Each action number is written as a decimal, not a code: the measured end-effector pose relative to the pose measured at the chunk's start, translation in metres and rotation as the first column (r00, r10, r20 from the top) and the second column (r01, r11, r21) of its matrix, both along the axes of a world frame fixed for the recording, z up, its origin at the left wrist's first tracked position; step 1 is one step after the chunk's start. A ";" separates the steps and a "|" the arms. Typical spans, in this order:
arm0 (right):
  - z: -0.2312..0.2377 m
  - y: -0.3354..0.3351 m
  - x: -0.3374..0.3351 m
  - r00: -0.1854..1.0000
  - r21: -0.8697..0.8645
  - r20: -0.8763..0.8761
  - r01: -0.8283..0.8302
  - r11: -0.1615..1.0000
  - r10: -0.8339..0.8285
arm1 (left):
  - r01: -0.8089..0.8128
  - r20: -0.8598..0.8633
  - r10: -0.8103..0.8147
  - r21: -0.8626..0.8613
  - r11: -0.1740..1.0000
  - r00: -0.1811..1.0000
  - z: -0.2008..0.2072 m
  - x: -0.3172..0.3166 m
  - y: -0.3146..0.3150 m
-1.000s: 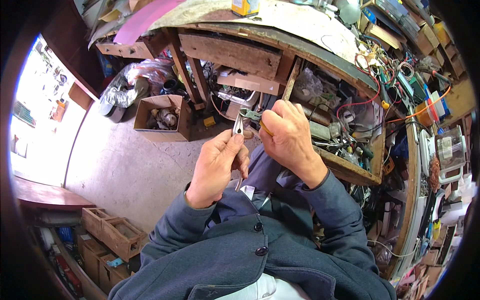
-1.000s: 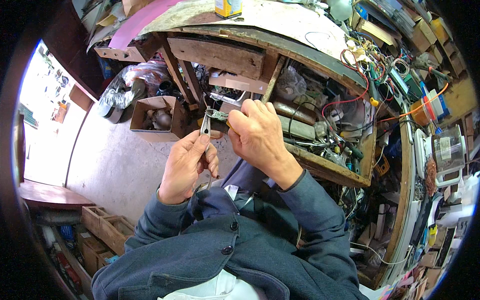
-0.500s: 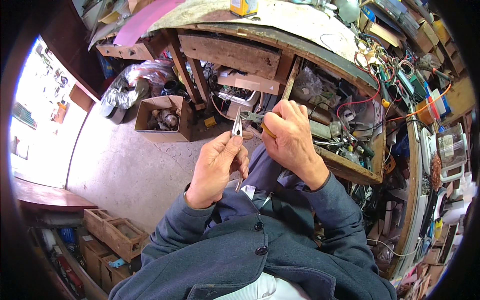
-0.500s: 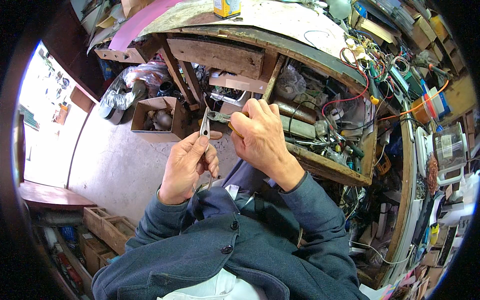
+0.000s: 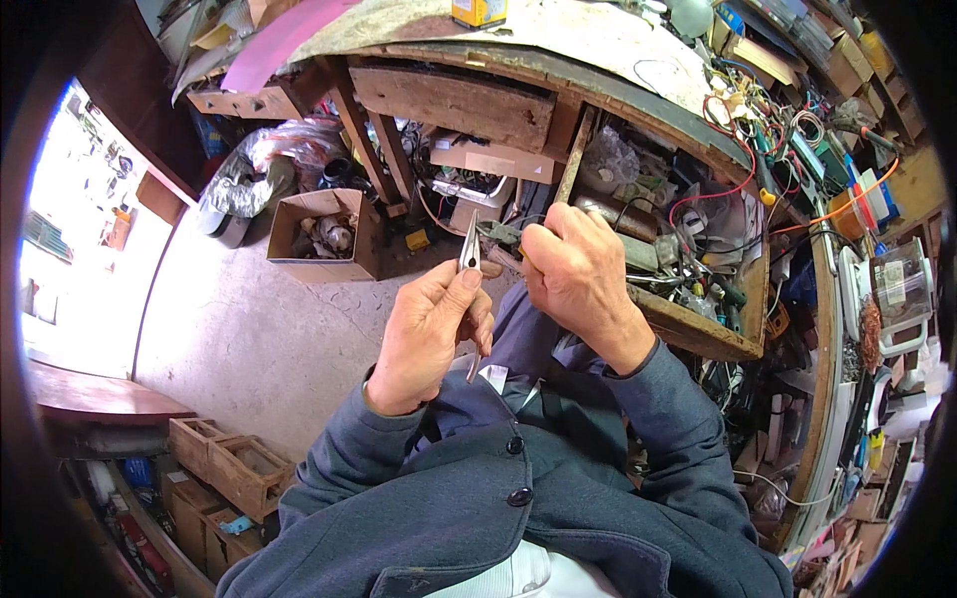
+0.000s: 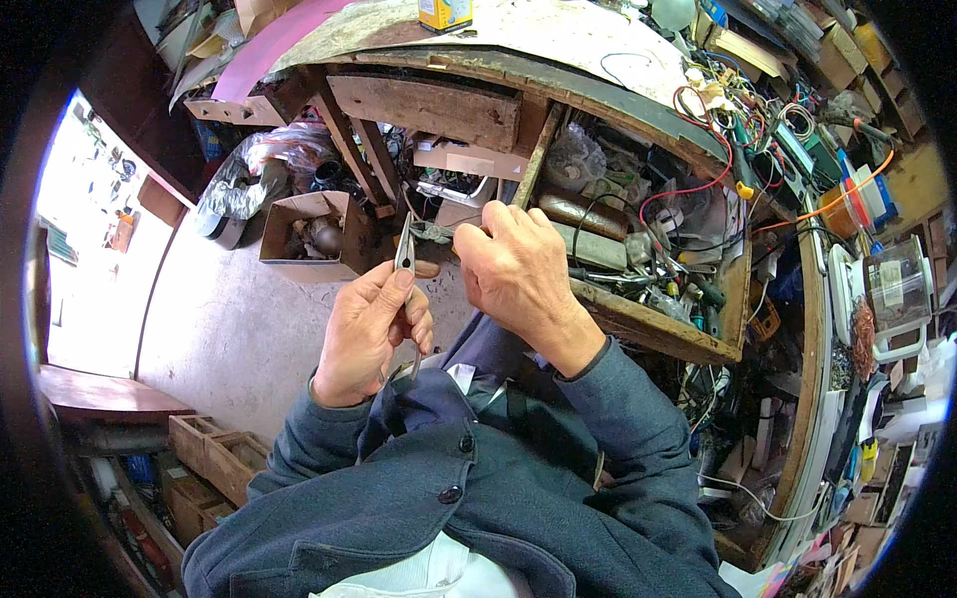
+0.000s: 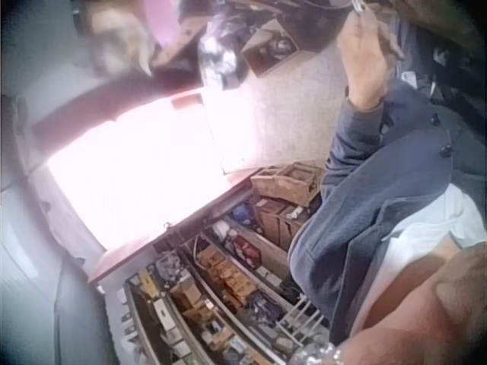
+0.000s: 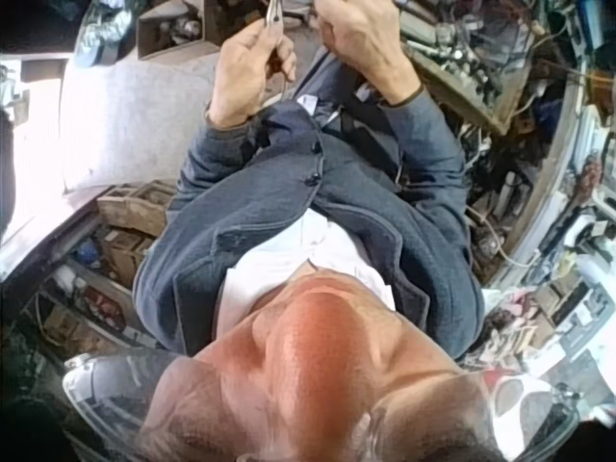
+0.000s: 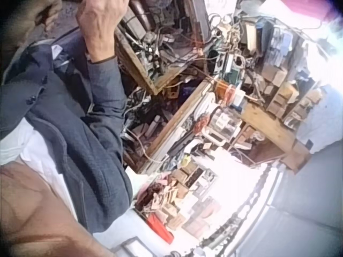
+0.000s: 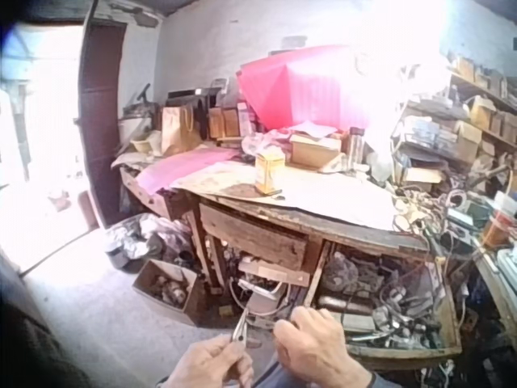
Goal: The person works at a cluttered workbench, stripping and twisting wires, then uses pliers and a soldering iron to join and solder wire ends. The person handles multiple wires and tools throughout the clip.
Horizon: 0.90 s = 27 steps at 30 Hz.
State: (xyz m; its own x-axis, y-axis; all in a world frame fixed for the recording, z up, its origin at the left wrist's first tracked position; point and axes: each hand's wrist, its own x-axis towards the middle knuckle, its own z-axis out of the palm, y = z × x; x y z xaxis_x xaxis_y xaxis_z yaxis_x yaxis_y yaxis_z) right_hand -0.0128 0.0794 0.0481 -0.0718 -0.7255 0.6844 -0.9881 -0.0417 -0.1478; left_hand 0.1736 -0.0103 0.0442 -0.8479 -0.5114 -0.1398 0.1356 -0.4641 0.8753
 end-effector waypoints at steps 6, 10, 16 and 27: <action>-0.018 -0.003 0.005 0.928 -0.018 0.362 -0.088 0.996 0.089 | -0.014 -0.007 0.014 0.036 0.999 1.000 0.002 -0.002 0.004; -0.017 -0.004 0.013 0.735 -0.014 0.663 -0.182 0.983 0.145 | -0.011 -0.030 0.014 0.097 0.995 0.999 0.002 -0.003 0.006; -0.038 -0.004 0.015 0.065 -0.105 0.988 -0.374 0.921 0.139 | 0.005 -0.059 0.005 0.164 0.987 0.998 0.005 -0.004 0.008; -0.030 -0.004 0.013 0.340 0.014 0.933 -0.368 0.930 0.121 | -0.026 -0.050 0.031 0.102 0.994 0.998 0.001 -0.002 0.007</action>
State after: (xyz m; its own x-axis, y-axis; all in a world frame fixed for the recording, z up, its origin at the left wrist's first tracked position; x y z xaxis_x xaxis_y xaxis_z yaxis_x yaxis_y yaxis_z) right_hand 0.0001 0.0755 0.0176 -0.3502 -0.9212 0.1697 -0.1925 -0.1065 -0.9755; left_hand 0.1719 -0.0035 0.0451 -0.8405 -0.5212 -0.1482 0.1942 -0.5451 0.8156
